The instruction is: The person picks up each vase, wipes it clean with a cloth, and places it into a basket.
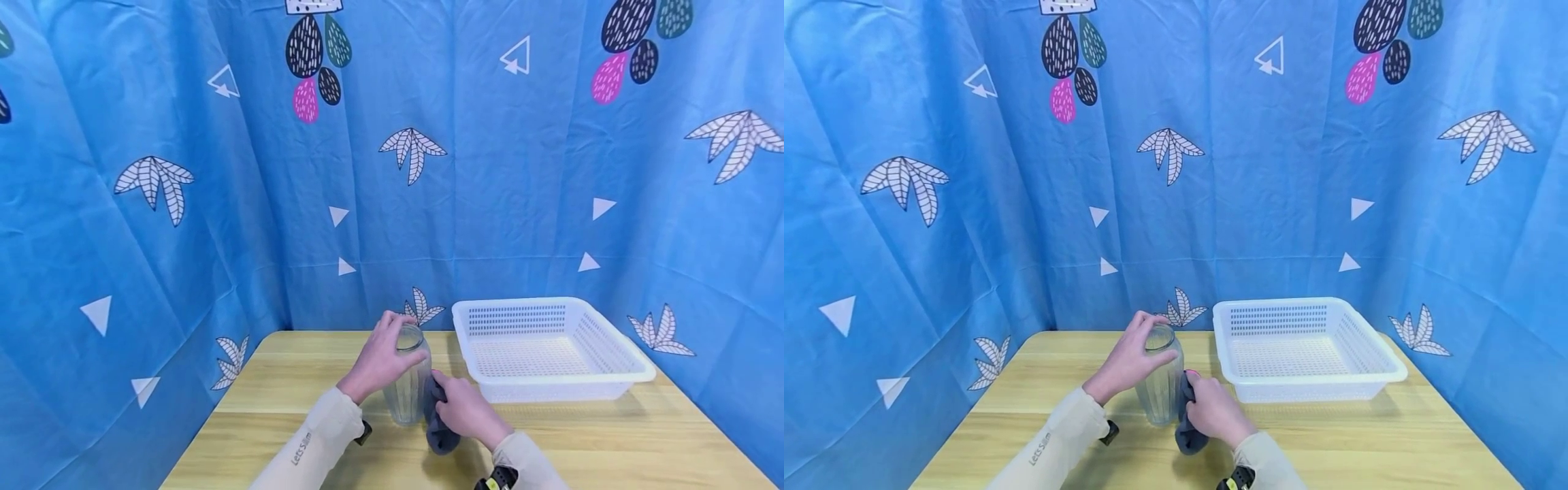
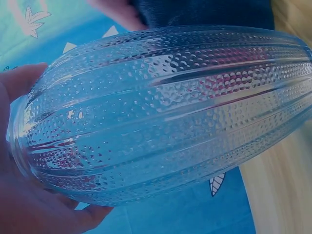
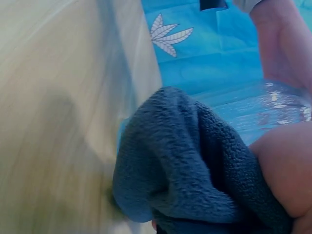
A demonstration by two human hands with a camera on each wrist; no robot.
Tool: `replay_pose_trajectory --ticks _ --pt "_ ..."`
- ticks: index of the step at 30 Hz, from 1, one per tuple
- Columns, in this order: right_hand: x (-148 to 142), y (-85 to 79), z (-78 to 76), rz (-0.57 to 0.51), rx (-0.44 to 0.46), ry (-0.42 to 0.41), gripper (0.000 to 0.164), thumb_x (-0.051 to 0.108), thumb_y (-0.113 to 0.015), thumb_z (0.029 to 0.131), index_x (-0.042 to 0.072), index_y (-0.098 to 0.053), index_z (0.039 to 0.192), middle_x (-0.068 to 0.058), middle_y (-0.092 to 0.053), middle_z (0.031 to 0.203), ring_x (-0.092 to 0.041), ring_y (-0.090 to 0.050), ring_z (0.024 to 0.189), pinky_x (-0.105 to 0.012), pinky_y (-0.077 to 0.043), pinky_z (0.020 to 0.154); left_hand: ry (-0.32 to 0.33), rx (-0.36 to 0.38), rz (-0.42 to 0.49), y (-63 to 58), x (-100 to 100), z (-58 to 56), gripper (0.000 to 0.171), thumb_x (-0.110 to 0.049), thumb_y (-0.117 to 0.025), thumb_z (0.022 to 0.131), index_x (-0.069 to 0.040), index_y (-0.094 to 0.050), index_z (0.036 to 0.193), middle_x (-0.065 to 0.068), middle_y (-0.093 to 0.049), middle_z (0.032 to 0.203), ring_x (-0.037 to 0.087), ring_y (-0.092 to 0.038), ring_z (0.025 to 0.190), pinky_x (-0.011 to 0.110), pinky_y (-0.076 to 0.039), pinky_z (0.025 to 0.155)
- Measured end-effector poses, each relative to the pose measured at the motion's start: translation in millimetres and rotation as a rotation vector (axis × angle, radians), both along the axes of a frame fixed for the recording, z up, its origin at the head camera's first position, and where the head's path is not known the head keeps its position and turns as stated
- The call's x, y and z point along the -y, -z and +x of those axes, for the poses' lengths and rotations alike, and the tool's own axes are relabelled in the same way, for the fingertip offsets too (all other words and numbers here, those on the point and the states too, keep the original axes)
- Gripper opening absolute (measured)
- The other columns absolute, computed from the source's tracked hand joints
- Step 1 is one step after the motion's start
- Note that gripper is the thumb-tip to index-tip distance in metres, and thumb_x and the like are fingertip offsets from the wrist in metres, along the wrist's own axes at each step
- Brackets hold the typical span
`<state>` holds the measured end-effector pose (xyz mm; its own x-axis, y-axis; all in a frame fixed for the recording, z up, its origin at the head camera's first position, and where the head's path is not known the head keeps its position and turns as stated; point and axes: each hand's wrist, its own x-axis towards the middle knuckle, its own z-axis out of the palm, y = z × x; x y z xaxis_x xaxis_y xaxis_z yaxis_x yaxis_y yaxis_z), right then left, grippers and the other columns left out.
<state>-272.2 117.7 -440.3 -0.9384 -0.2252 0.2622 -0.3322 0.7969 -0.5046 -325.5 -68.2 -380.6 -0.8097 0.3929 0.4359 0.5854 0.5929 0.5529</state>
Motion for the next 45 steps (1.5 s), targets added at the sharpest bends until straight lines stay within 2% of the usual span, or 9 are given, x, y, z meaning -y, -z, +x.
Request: replay_pose_trajectory --ticks 8,13,17,24,27,33,35,39,45 --pt "0.7 -27.7 9.0 -0.033 -0.119 0.08 0.06 0.005 -0.068 0.083 0.004 -0.056 0.142 -0.022 -0.072 0.108 -0.022 -0.067 0.078 -0.038 -0.053 0.066 0.003 0.062 0.031 -2.0 1.3 2.1 0.061 -0.045 -0.076 0.087 -0.02 -0.05 0.137 0.004 -0.033 0.13 0.027 -0.052 0.118 0.047 -0.047 0.098" --pt "2.0 -45.9 11.1 -0.083 -0.243 0.119 0.059 0.004 -0.067 0.084 0.009 -0.057 0.142 -0.017 -0.073 0.101 -0.016 -0.062 0.07 -0.034 -0.05 0.061 -0.005 0.064 0.042 -2.7 1.7 1.3 0.062 -0.045 -0.078 0.085 -0.018 -0.052 0.135 0.006 -0.036 0.121 0.025 -0.052 0.113 0.044 -0.047 0.094" --pt "2.6 -52.1 9.9 -0.093 -0.287 0.124 0.058 0.005 -0.067 0.086 0.01 -0.057 0.142 -0.015 -0.073 0.1 -0.016 -0.061 0.071 -0.034 -0.05 0.062 0.021 0.1 0.079 -3.4 3.2 0.3 0.061 -0.044 -0.081 0.083 -0.021 -0.054 0.133 0.008 -0.039 0.121 0.025 -0.051 0.116 0.045 -0.047 0.094" --pt "3.2 -37.7 6.4 -0.04 -0.196 0.114 0.057 0.005 -0.067 0.086 0.003 -0.056 0.142 -0.021 -0.073 0.104 -0.022 -0.067 0.077 -0.04 -0.054 0.066 0.096 0.174 0.138 -6.4 7.1 0.5 0.059 -0.039 -0.084 0.081 -0.027 -0.056 0.132 0.008 -0.04 0.123 0.029 -0.05 0.123 0.049 -0.045 0.1" --pt "4.0 -24.0 3.5 -0.034 -0.146 0.098 0.058 0.006 -0.068 0.085 0.001 -0.054 0.142 -0.025 -0.071 0.108 -0.026 -0.069 0.083 -0.043 -0.056 0.071 0.11 0.169 0.146 -6.0 8.8 -0.7 0.059 -0.037 -0.084 0.081 -0.028 -0.056 0.132 0.01 -0.041 0.125 0.028 -0.05 0.123 0.05 -0.044 0.1" --pt "6.0 8.0 0.1 0.0 0.008 0.002 0.064 0.007 -0.068 0.085 -0.007 -0.048 0.144 -0.031 -0.068 0.112 -0.026 -0.068 0.081 -0.04 -0.056 0.067 0.099 0.146 0.133 -4.7 12.4 -2.3 0.06 -0.036 -0.084 0.08 -0.028 -0.057 0.134 0.004 -0.048 0.126 0.024 -0.052 0.122 0.05 -0.043 0.102" --pt "5.5 13.5 -0.8 0.012 0.01 -0.01 0.063 0.006 -0.069 0.083 -0.006 -0.051 0.143 -0.03 -0.069 0.11 -0.026 -0.067 0.081 -0.04 -0.055 0.067 0.101 0.137 0.123 -4.6 13.2 -2.1 0.06 -0.035 -0.083 0.081 -0.027 -0.057 0.135 0.003 -0.051 0.127 0.024 -0.052 0.123 0.05 -0.043 0.103" --pt "4.1 10.3 -1.8 0.001 -0.035 0.008 0.06 0.005 -0.069 0.081 -0.001 -0.057 0.139 -0.027 -0.07 0.109 -0.029 -0.068 0.086 -0.044 -0.055 0.071 0.103 0.133 0.108 -4.8 14.2 -0.8 0.061 -0.033 -0.082 0.083 -0.026 -0.056 0.137 0.001 -0.052 0.13 0.024 -0.051 0.127 0.051 -0.042 0.105" --pt "3.6 -14.1 3.2 -0.039 -0.083 0.061 0.06 0.005 -0.067 0.083 0.006 -0.056 0.142 -0.025 -0.071 0.111 -0.023 -0.066 0.08 -0.04 -0.053 0.068 0.139 0.133 0.108 -6.3 14.0 -0.2 0.055 -0.023 -0.075 0.085 -0.024 -0.056 0.136 -0.001 -0.048 0.135 0.026 -0.047 0.132 0.053 -0.042 0.106"
